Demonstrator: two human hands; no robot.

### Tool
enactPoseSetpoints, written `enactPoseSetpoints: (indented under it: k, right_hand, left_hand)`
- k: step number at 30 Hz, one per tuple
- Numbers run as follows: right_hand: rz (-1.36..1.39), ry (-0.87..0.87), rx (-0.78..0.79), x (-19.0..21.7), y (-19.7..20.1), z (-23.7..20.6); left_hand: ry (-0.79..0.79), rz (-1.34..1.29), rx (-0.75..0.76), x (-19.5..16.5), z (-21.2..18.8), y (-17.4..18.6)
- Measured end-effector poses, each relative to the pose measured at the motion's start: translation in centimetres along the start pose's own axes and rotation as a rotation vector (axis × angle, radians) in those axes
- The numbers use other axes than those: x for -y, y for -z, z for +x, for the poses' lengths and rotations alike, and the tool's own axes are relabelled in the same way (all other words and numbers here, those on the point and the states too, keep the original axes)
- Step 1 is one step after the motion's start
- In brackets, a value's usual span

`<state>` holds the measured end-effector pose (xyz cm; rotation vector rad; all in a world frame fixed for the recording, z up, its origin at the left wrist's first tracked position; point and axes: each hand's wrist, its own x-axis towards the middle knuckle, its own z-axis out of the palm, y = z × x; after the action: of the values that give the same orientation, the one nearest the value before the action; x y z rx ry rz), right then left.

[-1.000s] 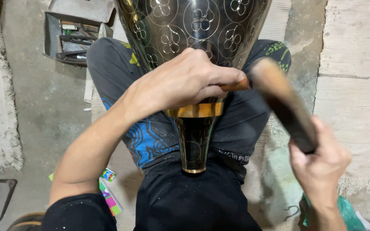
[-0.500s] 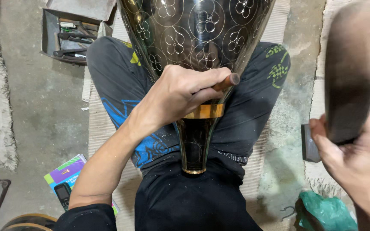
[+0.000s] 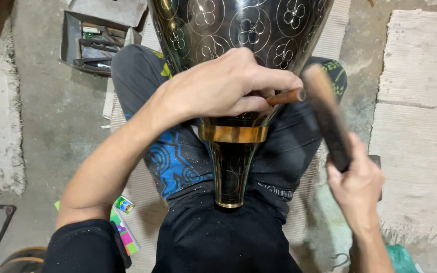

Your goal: The person sits on the floor with a large engraved brass vessel held between their legs and taps a small punch against its surface using a wooden mallet, chasing decorative floral patterns into the metal and repositioning the punch repeatedly across the design.

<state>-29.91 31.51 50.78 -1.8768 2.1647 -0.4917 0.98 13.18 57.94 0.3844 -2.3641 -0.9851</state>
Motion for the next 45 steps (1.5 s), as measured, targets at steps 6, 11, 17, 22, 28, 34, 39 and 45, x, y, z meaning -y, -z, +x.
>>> enactPoseSetpoints:
  k: [6, 11, 17, 22, 28, 34, 39, 45]
  right_hand:
    - [0.052, 0.035, -0.054, -1.0, -2.2, -2.1]
    - [0.411, 0.043, -0.161, -1.1, -1.1, -2.7]
    - [0.44, -0.004, -0.192, -0.4, 0.3, -2.8]
    - [0.27, 0.092, -0.129, -0.2, 2.3, -1.8]
    - [0.045, 0.172, -0.05, 0.7, 7.0, 0.3]
    - [0.189, 0.15, 0.06, 3.4, 9.5, 3.4]
    - [-0.357, 0.25, 0.275, 5.7, 12.1, 6.9]
    - [-0.264, 0.31, 0.329, 7.8, 13.1, 9.4]
  left_hand:
    - [-0.008, 0.029, 0.139, 0.2, 1.3, 0.4]
    - [-0.058, 0.026, 0.148, -0.6, 1.9, 0.3]
    - [-0.025, 0.096, 0.191, -0.8, 1.9, 0.4]
    - [-0.02, 0.054, 0.026, -0.3, 0.2, 0.0]
    - [0.045, 0.039, -0.121, -0.4, -1.9, -0.7]
    - [0.191, 0.041, -0.298, -1.1, -4.3, -1.8]
    - [0.122, 0.002, -0.538, -1.6, -5.6, -3.3]
    - [0.266, -0.02, -0.69, -2.1, -6.3, -5.3]
